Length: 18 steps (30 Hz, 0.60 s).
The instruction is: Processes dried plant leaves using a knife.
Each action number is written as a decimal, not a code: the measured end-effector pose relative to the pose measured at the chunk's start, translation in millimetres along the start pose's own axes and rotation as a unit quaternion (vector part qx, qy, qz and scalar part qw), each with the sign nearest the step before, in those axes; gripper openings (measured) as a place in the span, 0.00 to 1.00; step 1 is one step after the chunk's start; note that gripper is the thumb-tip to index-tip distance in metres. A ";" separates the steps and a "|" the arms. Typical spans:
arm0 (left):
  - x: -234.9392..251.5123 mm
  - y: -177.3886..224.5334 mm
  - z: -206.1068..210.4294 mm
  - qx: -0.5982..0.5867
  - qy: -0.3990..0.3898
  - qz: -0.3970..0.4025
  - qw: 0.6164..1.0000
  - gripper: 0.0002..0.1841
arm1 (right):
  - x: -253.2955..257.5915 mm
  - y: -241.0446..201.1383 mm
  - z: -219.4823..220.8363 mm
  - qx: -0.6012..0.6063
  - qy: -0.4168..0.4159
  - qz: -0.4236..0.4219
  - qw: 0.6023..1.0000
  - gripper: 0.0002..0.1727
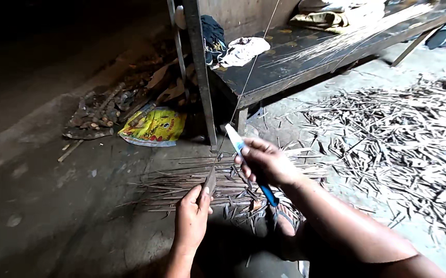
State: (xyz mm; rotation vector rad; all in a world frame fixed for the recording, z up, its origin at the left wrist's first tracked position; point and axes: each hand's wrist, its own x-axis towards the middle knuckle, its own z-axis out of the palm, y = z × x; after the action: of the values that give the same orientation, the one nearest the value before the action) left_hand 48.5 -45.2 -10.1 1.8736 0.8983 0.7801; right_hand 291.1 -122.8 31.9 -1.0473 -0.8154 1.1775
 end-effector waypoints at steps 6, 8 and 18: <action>-0.9 -1.0 4.2 0.004 0.013 0.035 0.999 0.10 | -11.4 20.4 27.0 0.002 -0.096 0.101 0.990 0.26; -2.2 -6.5 5.4 0.061 0.032 0.060 0.996 0.10 | -13.5 22.7 27.8 0.018 -0.103 0.106 0.989 0.26; -2.6 -1.8 9.9 0.238 0.110 0.180 0.948 0.13 | -15.3 11.4 15.3 0.034 -0.068 0.068 0.995 0.26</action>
State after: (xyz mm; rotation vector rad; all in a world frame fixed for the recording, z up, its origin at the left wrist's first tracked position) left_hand 54.5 -51.2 -16.1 2.4571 0.9541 1.0814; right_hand 270.0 -133.9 26.4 -0.9880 -0.8131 1.3953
